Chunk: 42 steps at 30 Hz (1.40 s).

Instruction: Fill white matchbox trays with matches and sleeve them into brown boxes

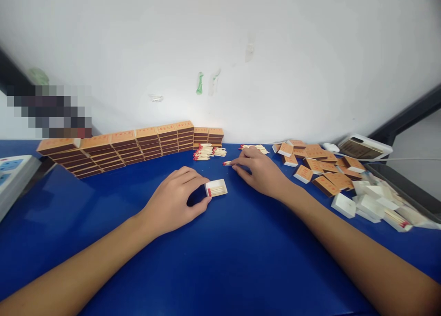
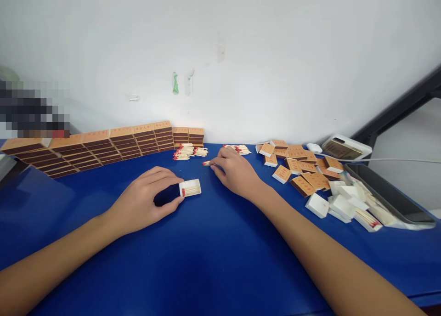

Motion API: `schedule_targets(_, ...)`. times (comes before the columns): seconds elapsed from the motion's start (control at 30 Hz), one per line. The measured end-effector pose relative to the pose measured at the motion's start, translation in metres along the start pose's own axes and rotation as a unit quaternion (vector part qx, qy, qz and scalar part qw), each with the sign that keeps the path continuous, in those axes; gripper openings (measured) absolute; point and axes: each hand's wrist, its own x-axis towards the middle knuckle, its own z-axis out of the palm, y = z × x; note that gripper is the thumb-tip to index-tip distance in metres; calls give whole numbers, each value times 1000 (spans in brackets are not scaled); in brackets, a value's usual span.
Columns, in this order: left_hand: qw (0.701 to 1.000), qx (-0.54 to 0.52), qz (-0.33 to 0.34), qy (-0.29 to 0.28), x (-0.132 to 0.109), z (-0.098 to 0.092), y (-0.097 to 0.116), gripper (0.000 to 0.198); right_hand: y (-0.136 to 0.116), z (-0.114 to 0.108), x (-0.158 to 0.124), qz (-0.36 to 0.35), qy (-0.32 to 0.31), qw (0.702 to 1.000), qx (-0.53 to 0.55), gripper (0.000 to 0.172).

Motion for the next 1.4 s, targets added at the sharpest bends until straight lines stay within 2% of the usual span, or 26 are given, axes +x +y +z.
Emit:
schedule_targets(0.2,1000,-2,-2,-1,1,0,0,26,-4,2,0,-2,2,1000,14,26)
schedule_targets(0.43,1000,-3,-6,-6,0,-1,0,26,3,10,4,24,-1,999,33,16)
schedule_targets(0.67,1000,2,-10,-14,1,0,-1,27,6,11,5,10,-24,1000,-16,15)
schedule_targets(0.77,1000,1,-12,-13,2,0,-1,27,-4,3,5,1,-16,1000,-10,15)
schedule_targets(0.9,1000,-6,-11,-8,2,0,-1,26,-33,-10,6,-40,4,999,9,14)
schedule_targets(1.07,1000,-7,-14,-5,1,1,-1,24,-64,-7,5,-102,-13,993,-54,21)
schedule_targets(1.2,1000,-7,-14,-4,1,1,-1,25,-68,-1,4,-108,-20,989,-102,29)
schedule_targets(1.4,1000,-7,-12,-8,2,0,0,24,-68,0,5,-114,-12,985,-128,30)
